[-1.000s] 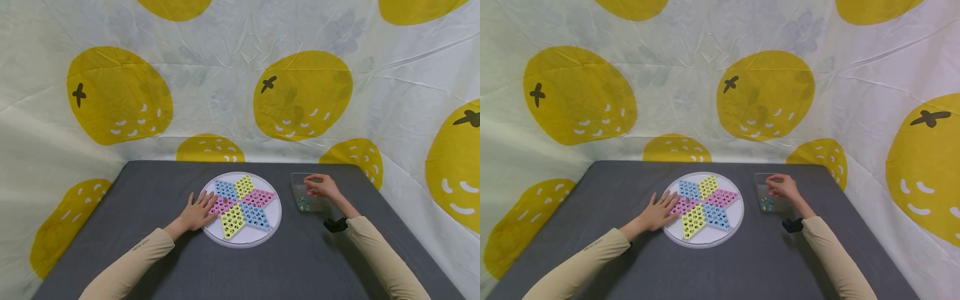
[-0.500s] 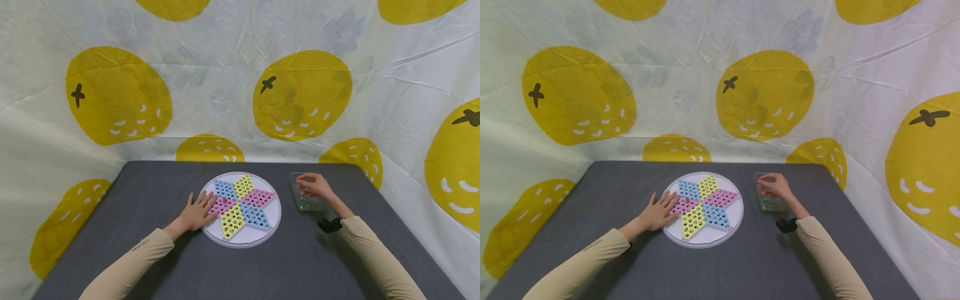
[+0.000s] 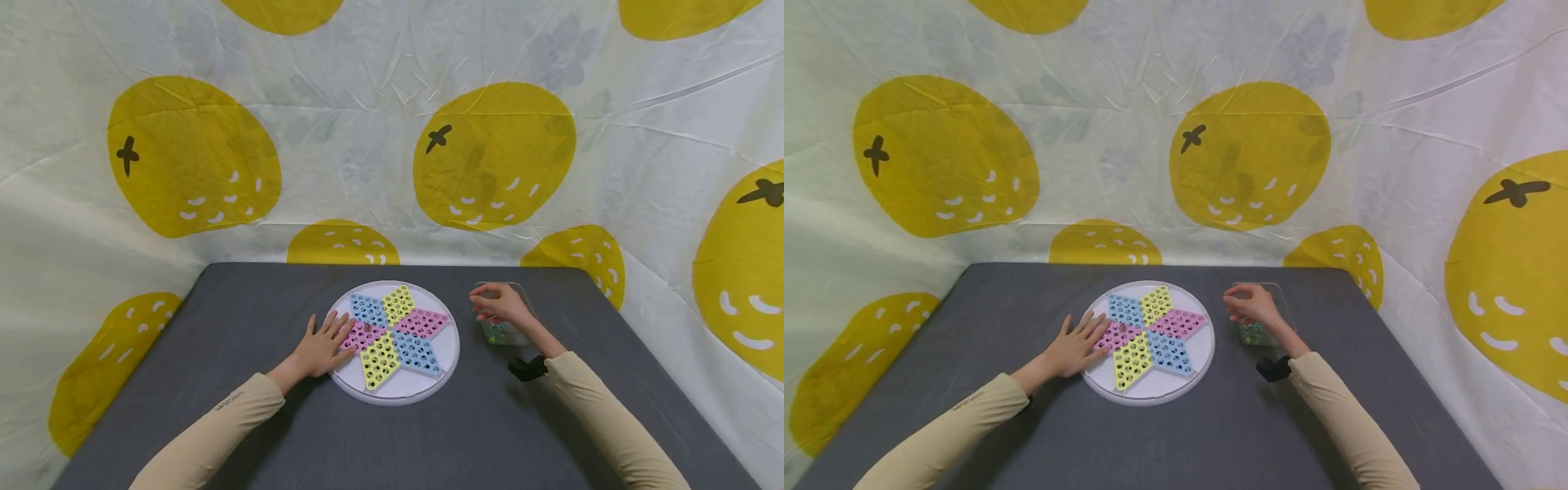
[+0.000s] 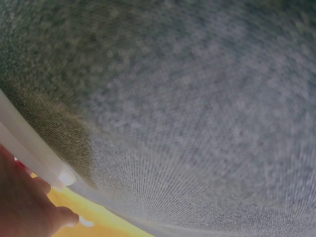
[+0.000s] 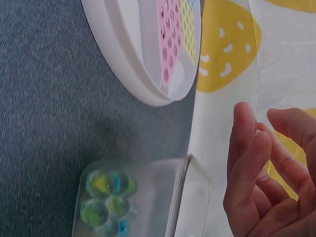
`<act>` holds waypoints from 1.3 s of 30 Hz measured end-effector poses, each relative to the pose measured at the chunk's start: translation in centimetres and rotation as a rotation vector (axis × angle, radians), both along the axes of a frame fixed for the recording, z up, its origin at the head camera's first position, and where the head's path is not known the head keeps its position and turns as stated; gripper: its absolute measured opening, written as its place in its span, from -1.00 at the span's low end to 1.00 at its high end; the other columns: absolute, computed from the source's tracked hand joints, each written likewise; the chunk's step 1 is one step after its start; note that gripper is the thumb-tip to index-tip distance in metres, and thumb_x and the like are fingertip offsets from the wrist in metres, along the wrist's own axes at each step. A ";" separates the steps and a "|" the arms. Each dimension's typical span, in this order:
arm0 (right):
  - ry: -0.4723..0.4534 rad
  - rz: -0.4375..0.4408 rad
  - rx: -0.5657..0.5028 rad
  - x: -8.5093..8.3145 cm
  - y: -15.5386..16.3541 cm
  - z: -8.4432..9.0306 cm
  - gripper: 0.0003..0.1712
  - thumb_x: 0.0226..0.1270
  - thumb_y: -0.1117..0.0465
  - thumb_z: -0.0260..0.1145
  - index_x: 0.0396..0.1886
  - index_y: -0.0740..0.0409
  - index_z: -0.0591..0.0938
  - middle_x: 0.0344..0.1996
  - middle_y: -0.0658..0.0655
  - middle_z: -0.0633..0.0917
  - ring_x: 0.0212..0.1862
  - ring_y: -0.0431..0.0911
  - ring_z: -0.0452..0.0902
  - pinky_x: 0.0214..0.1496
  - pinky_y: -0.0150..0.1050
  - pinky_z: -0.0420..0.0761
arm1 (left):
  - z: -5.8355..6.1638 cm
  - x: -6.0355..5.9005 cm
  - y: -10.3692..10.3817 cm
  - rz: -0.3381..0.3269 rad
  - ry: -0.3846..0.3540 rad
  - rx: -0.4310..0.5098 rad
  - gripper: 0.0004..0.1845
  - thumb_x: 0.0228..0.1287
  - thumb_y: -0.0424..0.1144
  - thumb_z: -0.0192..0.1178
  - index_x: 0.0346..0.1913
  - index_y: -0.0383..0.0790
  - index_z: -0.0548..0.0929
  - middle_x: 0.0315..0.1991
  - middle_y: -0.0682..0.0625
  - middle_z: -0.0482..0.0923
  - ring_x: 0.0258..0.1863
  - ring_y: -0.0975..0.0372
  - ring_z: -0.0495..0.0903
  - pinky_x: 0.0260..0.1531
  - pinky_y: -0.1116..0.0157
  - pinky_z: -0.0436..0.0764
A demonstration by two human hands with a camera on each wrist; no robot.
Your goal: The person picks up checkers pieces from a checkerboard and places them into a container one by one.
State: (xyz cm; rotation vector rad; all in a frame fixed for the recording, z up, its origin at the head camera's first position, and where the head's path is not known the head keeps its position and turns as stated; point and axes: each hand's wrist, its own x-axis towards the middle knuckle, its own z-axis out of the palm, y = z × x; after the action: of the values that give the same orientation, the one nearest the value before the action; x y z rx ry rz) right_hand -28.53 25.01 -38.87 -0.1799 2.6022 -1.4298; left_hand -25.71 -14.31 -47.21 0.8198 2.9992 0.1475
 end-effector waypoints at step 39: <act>-0.013 0.102 0.072 -0.8 -8.3 -1.1 -0.68 0.17 0.13 0.25 -0.12 0.19 0.60 -0.37 0.33 0.69 -0.40 0.16 0.62 -0.47 -0.09 0.59 | 0.1 0.0 0.1 0.002 0.007 -0.013 -0.31 0.29 0.20 -0.25 0.39 -0.04 -0.01 0.42 -0.02 -0.08 0.41 0.02 -0.15 0.23 -0.20 -0.19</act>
State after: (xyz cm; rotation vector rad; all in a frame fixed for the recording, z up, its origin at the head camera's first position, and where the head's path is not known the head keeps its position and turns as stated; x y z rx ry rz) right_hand -29.34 16.69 -39.97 -0.2881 2.5893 -1.2968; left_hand -25.71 -14.23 -47.15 0.8180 3.0041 0.1251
